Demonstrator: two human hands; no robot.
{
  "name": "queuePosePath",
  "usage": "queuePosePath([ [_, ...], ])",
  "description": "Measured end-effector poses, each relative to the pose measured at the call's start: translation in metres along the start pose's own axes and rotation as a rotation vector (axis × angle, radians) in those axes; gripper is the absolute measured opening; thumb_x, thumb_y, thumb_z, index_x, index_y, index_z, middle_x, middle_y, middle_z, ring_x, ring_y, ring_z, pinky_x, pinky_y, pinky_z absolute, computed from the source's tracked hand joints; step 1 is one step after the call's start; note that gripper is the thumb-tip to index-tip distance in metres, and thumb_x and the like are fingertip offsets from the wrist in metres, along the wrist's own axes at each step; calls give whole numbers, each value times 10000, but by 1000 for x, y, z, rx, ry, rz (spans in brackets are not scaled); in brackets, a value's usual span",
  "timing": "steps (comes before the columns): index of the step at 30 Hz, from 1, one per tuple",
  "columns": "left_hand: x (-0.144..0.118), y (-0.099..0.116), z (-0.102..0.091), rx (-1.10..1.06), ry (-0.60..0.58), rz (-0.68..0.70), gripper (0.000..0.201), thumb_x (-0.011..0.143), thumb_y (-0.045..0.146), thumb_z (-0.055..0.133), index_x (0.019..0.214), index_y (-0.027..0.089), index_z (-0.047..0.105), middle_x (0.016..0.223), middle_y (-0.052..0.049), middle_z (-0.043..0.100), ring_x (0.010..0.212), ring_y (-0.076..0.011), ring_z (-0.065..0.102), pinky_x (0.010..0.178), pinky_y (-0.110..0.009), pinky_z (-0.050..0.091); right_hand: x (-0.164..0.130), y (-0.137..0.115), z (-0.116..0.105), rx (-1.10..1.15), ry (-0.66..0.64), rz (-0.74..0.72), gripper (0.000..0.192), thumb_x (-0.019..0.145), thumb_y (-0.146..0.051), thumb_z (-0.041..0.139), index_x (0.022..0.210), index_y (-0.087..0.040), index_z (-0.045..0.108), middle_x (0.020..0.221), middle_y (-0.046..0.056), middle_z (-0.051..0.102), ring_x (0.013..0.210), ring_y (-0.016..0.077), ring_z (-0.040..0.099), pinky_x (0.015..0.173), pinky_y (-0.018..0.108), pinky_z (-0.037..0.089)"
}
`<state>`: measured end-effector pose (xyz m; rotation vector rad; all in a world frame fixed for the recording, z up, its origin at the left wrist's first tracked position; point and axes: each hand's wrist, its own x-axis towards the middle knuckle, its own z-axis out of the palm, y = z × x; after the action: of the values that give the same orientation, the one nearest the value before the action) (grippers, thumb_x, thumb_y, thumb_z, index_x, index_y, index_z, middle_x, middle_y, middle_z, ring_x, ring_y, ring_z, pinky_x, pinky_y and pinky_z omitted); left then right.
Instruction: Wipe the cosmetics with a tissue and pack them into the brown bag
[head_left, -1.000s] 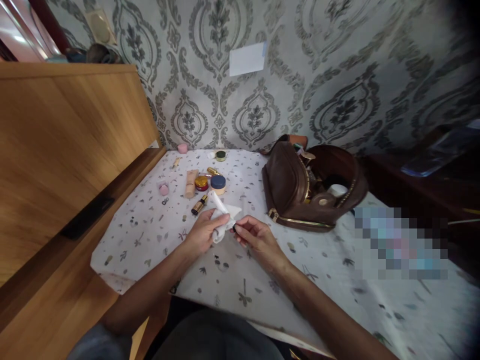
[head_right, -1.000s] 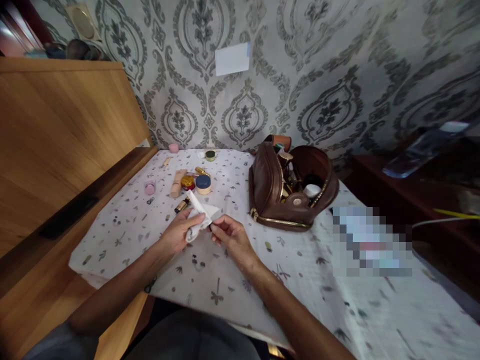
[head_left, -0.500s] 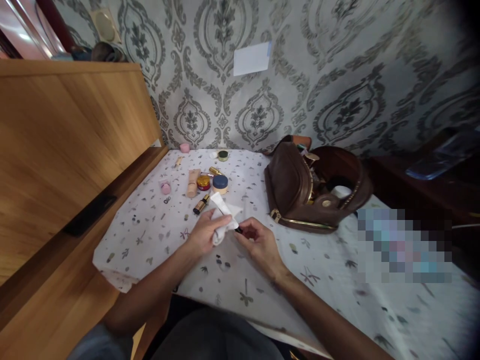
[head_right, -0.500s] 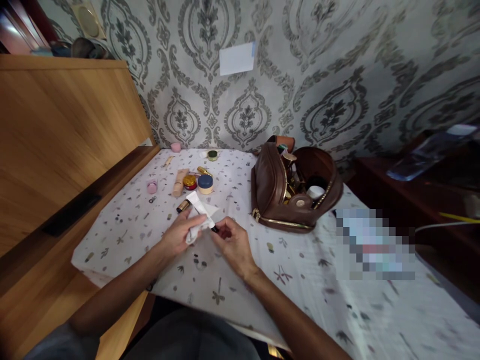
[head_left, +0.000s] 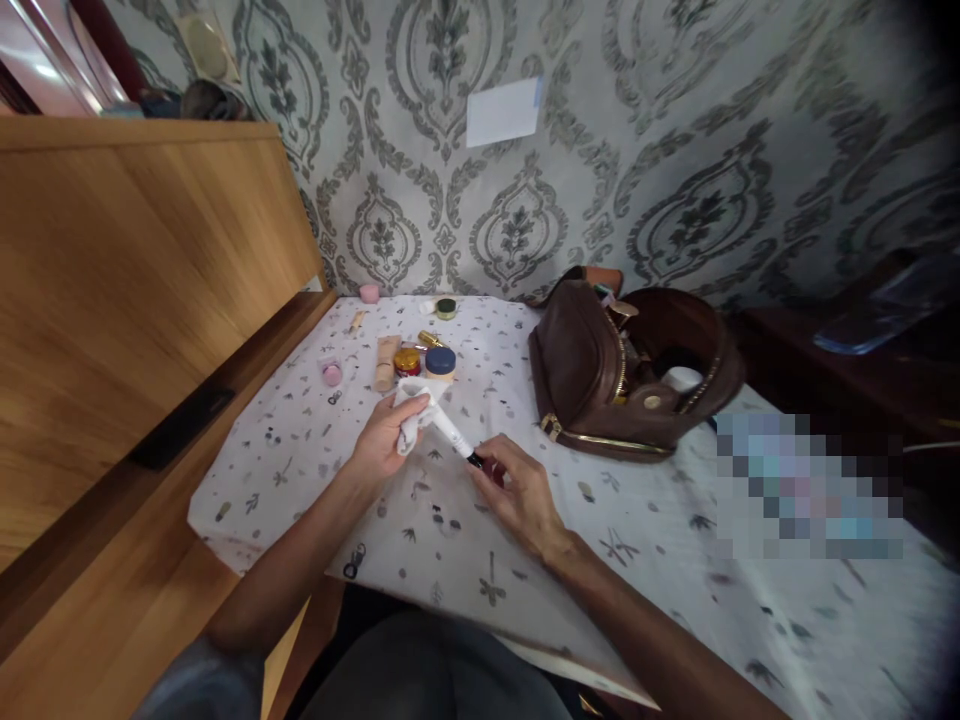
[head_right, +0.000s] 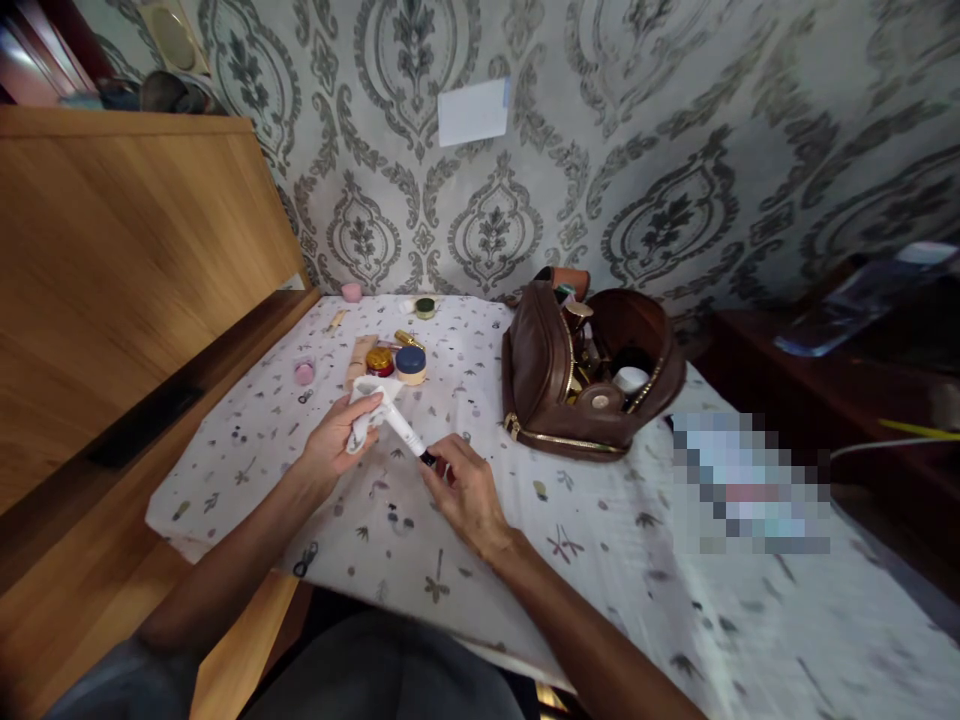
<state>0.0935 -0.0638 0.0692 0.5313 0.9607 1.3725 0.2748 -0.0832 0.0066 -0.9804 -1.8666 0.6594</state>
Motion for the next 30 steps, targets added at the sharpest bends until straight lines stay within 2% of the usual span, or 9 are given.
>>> queuePosePath([
  [4, 3, 2, -10, 49, -41, -3, 405, 492, 237, 906, 742, 144, 601, 542, 69, 592, 431, -46, 521, 398, -143, 354, 5, -2, -2, 448, -153, 314, 290, 804, -460, 679, 772, -186, 588, 592, -41, 479, 537, 95, 425, 513, 226, 340],
  [7, 5, -1, -12, 77, -15, 29, 426, 499, 251, 914, 778, 155, 607, 597, 63, 624, 496, -60, 572, 473, -152, 425, 8, -1, -3, 738, -295, 502, 371, 723, -505, 757, 775, -177, 591, 567, -49, 484, 484, 69, 385, 458, 206, 279],
  [10, 10, -3, -12, 78, 13, 94, 428, 510, 290, 918, 711, 155, 565, 556, 75, 590, 470, -46, 543, 479, -149, 425, 9, -1, -4, 946, -421, 630, 386, 676, -480, 804, 755, -154, 614, 647, -14, 565, 475, 43, 379, 426, 189, 221],
  [12, 14, -5, -11, 55, 12, 146, 482, 496, 354, 923, 643, 157, 509, 492, 92, 524, 413, -26, 471, 424, -137, 370, 10, -1, -2, 1010, -450, 674, 388, 653, -465, 825, 748, -144, 629, 704, 8, 607, 477, 33, 388, 417, 183, 206],
  [16, 15, -18, -7, 2, -28, 153, 558, 517, 498, 893, 634, 175, 453, 447, 115, 430, 357, -13, 366, 354, -137, 272, 10, -1, 2, 983, -341, 676, 388, 647, -468, 832, 745, -139, 650, 571, -19, 564, 462, 43, 409, 426, 179, 239],
  [20, 2, -47, -3, 193, -156, 72, 514, 582, 544, 847, 735, 155, 549, 534, 54, 557, 418, -51, 481, 412, -158, 359, 10, 0, 3, 969, -190, 661, 401, 614, -476, 844, 768, -156, 660, 600, -24, 581, 482, 55, 445, 435, 182, 280],
  [23, -8, -58, -4, 378, -295, 38, 450, 689, 528, 780, 853, 152, 595, 590, 16, 611, 473, -100, 554, 449, -187, 385, 10, 2, 2, 855, -162, 642, 424, 616, -519, 823, 764, -155, 664, 589, -10, 602, 483, 78, 479, 452, 205, 334],
  [26, -12, -50, -8, 550, -298, 149, 359, 778, 512, 697, 826, 171, 594, 612, 20, 587, 518, -108, 534, 497, -197, 377, 12, 4, -2, 644, -151, 605, 440, 644, -530, 797, 819, -143, 684, 568, -4, 598, 490, 95, 488, 455, 216, 348],
  [30, -14, -27, -13, 1043, -393, 365, 212, 836, 384, 642, 756, 192, 604, 689, -5, 592, 643, -154, 519, 618, -235, 363, 17, 1, -13, 597, 42, 474, 485, 690, -534, 762, 994, -167, 673, 649, -26, 558, 526, 88, 474, 451, 212, 329],
])
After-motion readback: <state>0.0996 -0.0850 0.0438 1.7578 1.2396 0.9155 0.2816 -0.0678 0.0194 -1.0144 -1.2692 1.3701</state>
